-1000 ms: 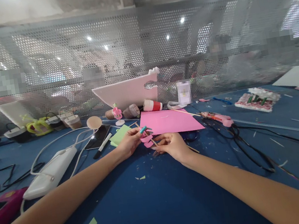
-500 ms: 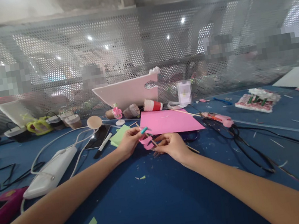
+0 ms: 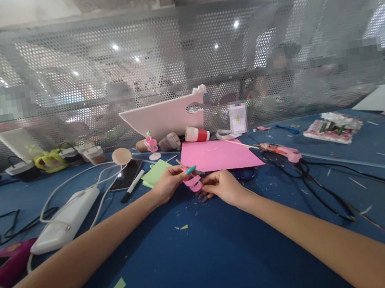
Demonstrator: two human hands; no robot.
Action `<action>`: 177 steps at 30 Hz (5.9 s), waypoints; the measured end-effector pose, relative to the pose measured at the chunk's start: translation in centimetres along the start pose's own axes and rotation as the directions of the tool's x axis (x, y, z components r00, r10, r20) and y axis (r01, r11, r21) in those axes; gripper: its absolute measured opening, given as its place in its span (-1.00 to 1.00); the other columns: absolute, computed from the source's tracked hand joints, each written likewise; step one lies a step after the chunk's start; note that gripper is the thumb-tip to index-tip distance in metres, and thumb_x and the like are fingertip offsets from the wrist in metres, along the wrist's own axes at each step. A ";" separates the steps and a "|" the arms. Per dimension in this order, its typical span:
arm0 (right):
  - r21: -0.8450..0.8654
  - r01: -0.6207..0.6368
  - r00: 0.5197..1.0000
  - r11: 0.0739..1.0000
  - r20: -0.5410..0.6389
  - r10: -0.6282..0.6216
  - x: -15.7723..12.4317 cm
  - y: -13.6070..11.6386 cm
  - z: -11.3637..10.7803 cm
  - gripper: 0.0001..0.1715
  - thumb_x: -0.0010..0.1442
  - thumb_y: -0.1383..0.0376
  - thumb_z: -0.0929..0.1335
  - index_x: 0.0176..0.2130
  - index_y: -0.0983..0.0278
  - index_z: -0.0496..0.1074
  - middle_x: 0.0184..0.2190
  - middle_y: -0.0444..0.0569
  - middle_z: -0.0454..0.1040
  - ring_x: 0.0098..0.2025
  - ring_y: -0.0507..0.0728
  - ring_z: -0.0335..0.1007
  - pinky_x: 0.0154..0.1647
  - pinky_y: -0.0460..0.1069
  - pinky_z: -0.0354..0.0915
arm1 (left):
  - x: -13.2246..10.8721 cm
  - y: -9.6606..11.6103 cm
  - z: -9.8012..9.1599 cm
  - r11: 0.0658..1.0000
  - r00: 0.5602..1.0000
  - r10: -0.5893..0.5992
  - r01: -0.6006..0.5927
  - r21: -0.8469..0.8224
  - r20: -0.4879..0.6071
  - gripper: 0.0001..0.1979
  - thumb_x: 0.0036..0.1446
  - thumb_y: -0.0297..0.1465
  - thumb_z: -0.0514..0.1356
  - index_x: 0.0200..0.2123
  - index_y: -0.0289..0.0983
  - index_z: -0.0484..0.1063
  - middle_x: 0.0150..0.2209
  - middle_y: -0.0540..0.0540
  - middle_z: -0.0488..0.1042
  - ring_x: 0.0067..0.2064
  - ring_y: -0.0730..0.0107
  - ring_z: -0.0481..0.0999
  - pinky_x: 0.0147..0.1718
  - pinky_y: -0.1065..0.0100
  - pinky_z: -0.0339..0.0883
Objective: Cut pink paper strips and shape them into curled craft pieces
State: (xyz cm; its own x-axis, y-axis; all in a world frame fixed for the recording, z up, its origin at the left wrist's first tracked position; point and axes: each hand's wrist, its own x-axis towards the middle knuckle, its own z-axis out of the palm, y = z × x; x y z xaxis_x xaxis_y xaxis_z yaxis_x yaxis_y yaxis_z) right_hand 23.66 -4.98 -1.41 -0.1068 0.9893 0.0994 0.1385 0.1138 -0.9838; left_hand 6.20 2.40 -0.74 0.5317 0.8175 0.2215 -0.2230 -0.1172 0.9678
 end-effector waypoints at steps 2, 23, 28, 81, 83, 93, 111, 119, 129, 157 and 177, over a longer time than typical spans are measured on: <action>-0.021 -0.011 1.000 1.000 -0.017 0.010 -0.1 -0.1 0.0 -0.65 -0.24 0.12 0.55 -0.47 0.31 0.56 -0.54 -0.03 0.57 -0.49 0.10 0.50 -0.45 -0.03 0.40 | 0.0 0.0 0.0 1.000 1.000 -0.003 0.003 0.008 0.003 -0.71 -0.25 -0.22 0.43 -0.54 -0.32 0.53 -0.42 -0.11 0.56 -0.37 0.37 0.46 -0.28 0.33 0.26; -0.199 0.061 0.989 0.978 -0.122 -0.087 -0.5 -0.2 0.3 -0.64 -0.18 0.14 0.52 -0.55 0.28 0.36 -0.67 -0.12 0.44 -0.68 0.01 0.29 -0.69 -0.10 0.18 | -0.3 0.4 0.5 0.996 1.000 0.012 -0.012 0.085 -0.006 -0.68 -0.25 -0.21 0.44 -0.46 -0.32 0.56 -0.44 -0.10 0.58 -0.39 0.38 0.49 -0.31 0.36 0.29; -0.176 0.087 0.996 0.981 0.039 -0.082 -0.2 -0.3 -0.1 -0.63 -0.01 0.04 0.45 -0.42 0.32 0.51 -0.53 -0.03 0.54 -0.58 0.03 0.37 -0.70 -0.12 0.22 | 0.0 0.2 0.2 0.999 0.999 0.021 -0.020 0.033 -0.038 -0.66 -0.30 -0.20 0.45 -0.52 -0.32 0.53 -0.46 -0.09 0.58 -0.39 0.38 0.51 -0.29 0.35 0.31; -0.186 0.025 0.996 0.982 -0.076 -0.040 -0.7 -1.3 -0.2 -0.70 0.00 0.14 0.43 -0.56 0.31 0.44 -0.59 0.00 0.55 -0.63 0.09 0.46 -0.69 -0.10 0.32 | -0.7 -0.2 1.5 0.996 0.997 0.028 -0.021 0.087 -0.077 -0.74 -0.12 -0.21 0.35 -0.52 -0.32 0.59 -0.40 -0.15 0.60 -0.37 0.36 0.46 -0.29 0.34 0.27; -0.210 0.031 0.994 0.977 -0.092 -0.052 -0.8 -1.2 -0.1 -0.71 0.01 0.16 0.42 -0.57 0.29 0.41 -0.63 -0.02 0.53 -0.66 0.09 0.44 -0.69 -0.08 0.31 | -0.8 -0.1 1.5 0.994 0.996 0.038 -0.031 0.101 -0.075 -0.74 -0.11 -0.20 0.35 -0.53 -0.31 0.58 -0.41 -0.14 0.60 -0.38 0.37 0.46 -0.30 0.35 0.26; -0.351 0.021 0.982 0.936 -0.170 -0.086 -1.0 -0.6 0.2 -0.77 0.05 0.32 0.38 -0.59 0.26 0.34 -0.64 -0.03 0.51 -0.68 0.10 0.42 -0.71 -0.08 0.28 | -1.4 0.9 2.3 0.979 0.997 0.070 -0.062 0.196 -0.031 -0.70 -0.08 -0.15 0.33 -0.52 -0.31 0.57 -0.43 -0.14 0.60 -0.36 0.33 0.51 -0.27 0.34 0.32; -0.441 0.070 0.970 0.895 -0.179 -0.164 -1.3 -0.5 0.6 -0.70 0.10 0.29 0.36 -0.62 0.24 0.30 -0.69 -0.06 0.50 -0.72 0.07 0.39 -0.68 -0.11 0.23 | -1.0 0.2 1.9 0.966 0.996 0.036 -0.014 0.257 -0.081 -0.62 -0.18 -0.09 0.36 -0.55 -0.34 0.51 -0.48 -0.13 0.58 -0.47 0.42 0.43 -0.41 0.36 0.25; -0.429 0.059 0.964 0.901 -0.211 -0.163 -1.5 -0.8 0.9 -0.71 0.06 0.35 0.35 -0.64 0.22 0.30 -0.70 -0.09 0.48 -0.73 0.07 0.37 -0.68 -0.09 0.25 | -0.9 -0.1 1.8 0.981 0.994 0.000 0.022 0.191 -0.113 -0.63 -0.24 -0.13 0.40 -0.60 -0.34 0.49 -0.54 -0.09 0.54 -0.52 0.48 0.39 -0.46 0.37 0.21; -0.415 0.070 0.964 0.907 -0.204 -0.168 -1.2 -0.3 0.7 -0.71 0.07 0.26 0.38 -0.62 0.24 0.32 -0.69 -0.06 0.48 -0.72 0.08 0.38 -0.67 -0.07 0.27 | -1.0 -0.2 2.0 0.988 0.988 -0.019 0.042 0.147 -0.150 -0.64 -0.25 -0.14 0.41 -0.58 -0.35 0.50 -0.58 -0.04 0.49 -0.52 0.47 0.38 -0.43 0.35 0.20; -0.013 0.067 0.996 0.998 -0.052 -0.068 -0.7 -0.4 0.8 -0.42 -0.11 -0.08 0.47 -0.36 0.39 0.50 -0.52 0.05 0.56 -0.67 0.00 0.38 -0.71 -0.13 0.30 | -1.2 0.6 2.1 0.995 0.998 0.043 -0.039 -0.090 0.048 -0.49 -0.19 -0.28 0.43 -0.10 -0.31 0.53 -0.11 -0.22 0.57 -0.09 0.19 0.54 -0.10 0.28 0.37; 0.040 0.087 0.992 0.995 -0.091 -0.083 -0.9 -0.1 1.1 -0.47 -0.09 -0.03 0.48 -0.32 0.35 0.46 -0.56 -0.02 0.55 -0.65 0.05 0.44 -0.67 -0.11 0.33 | -0.9 0.3 1.8 0.995 0.994 -0.017 0.028 -0.100 0.108 -0.38 -0.24 -0.35 0.46 -0.02 -0.31 0.47 -0.15 -0.22 0.58 -0.14 0.25 0.56 -0.11 0.29 0.35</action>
State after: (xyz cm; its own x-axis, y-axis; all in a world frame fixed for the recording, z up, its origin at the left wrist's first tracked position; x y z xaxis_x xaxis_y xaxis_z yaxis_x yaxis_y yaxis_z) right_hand 22.69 -5.99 -1.53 -0.0277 0.9806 0.1943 0.0888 0.1960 -0.9766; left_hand 7.13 0.57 -0.40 0.6208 0.7534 0.2168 -0.2883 -0.0377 0.9568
